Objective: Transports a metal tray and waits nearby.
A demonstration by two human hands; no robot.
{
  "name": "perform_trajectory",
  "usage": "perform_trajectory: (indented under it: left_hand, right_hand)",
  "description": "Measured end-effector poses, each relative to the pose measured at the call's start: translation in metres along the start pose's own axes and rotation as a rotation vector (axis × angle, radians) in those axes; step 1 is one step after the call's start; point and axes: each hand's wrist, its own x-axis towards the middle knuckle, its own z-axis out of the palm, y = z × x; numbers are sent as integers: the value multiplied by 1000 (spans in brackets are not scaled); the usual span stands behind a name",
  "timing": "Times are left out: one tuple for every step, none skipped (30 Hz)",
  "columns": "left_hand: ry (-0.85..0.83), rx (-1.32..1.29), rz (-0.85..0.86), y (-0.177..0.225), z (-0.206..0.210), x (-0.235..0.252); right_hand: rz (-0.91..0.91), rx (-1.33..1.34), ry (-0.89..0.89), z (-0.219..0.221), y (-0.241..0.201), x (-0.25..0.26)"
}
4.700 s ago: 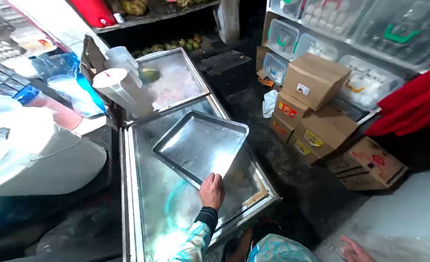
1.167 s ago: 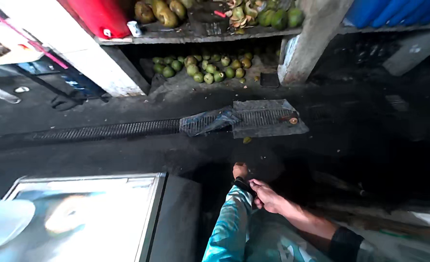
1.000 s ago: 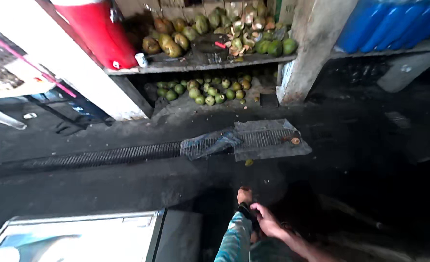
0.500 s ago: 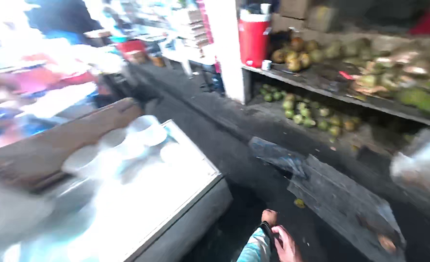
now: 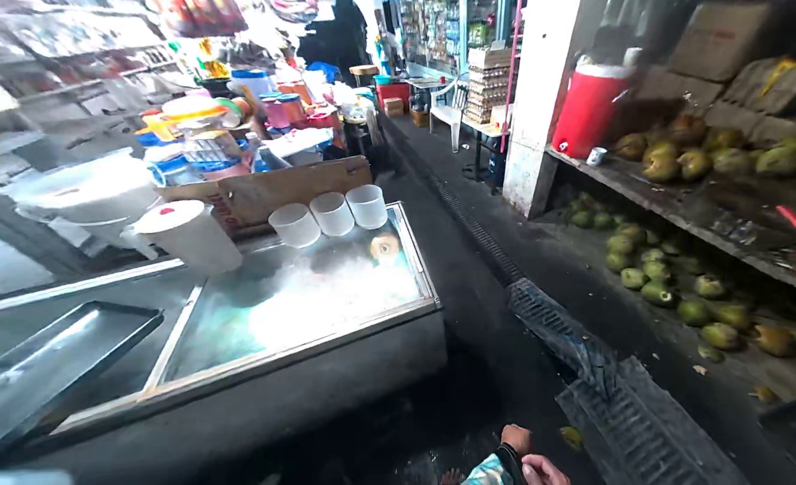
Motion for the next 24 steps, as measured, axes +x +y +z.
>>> perform_trajectory:
  left_hand:
    - [-5,8,13,-1,9,-5]
    - [-16,6,28,-1,18,-12]
    - [-33,6,47,-1,25,-20]
    - [-44,-13,65,-2,30,-27]
    - [-50,-47,77,-3,34,-32]
    - [-56,-73,84,-4,35,-36]
    - [-61,-89,81,-4,34,-39]
    - [-68,-112,67,-4,29,-43]
    - [-65,-147,41,-3,23,-45]
    - [-47,-194,12,-4,18,-45]
    - [-16,-237,-9,-6,13,-47]
    - [3,-267,-20,-7,7,-49]
    - [19,-286,-22,-9,-1,-51]
    - [37,-299,-21,-12,-9,-54]
    - [44,-318,-27,-16,-18,-58]
    - [63,-348,-37,-21,-26,-61]
    - [91,-379,-50,-27,-32,-62]
    - [117,-410,-64,-32,-40,-63]
    - [137,-441,-77,-37,-49,-63]
    - [156,-472,-84,-42,-58,-63]
    - [179,-506,-86,-45,-67,-64]
    - [198,-555,-86,-49,-74,-66]
    - [206,-615,-88,-51,-80,-69]
    - [219,-681,-89,-53,-87,-72]
  right_hand:
    - [84,130,19,-6,3,-4]
    - [188,276,31,-12,3,-9]
    - [288,408,49,-17,2,-14]
    - [368,516,59,-22,2,-18]
    - [418,600,48,-27,3,-21]
    - [440,648,9,-31,5,-24]
    - [433,661,-33,-34,6,-27]
    - [395,631,-72,-34,9,-28]
    - [335,557,-108,-33,12,-28]
    - [262,454,-141,-30,14,-26]
    - [191,339,-169,-27,14,-24]
    - [126,233,-190,-25,12,-22]
    - [68,149,-209,-21,9,-19]
    - [23,85,-227,-17,6,-16]
    - [-16,40,-244,-13,3,-13]
    - [-50,6,-259,-7,1,-10]
    - [-88,-26,-276,-2,-2,-6]
    - [-128,-66,-294,4,-5,-3]
    - [-167,-118,-312,9,-9,0]
    - [-188,-169,-332,14,-14,3]
    - [-205,-210,-350,19,-19,5]
    - [-217,-243,-364,23,-23,7]
    - [-228,-271,-372,27,-26,8]
    - [-233,-284,-374,30,-29,9]
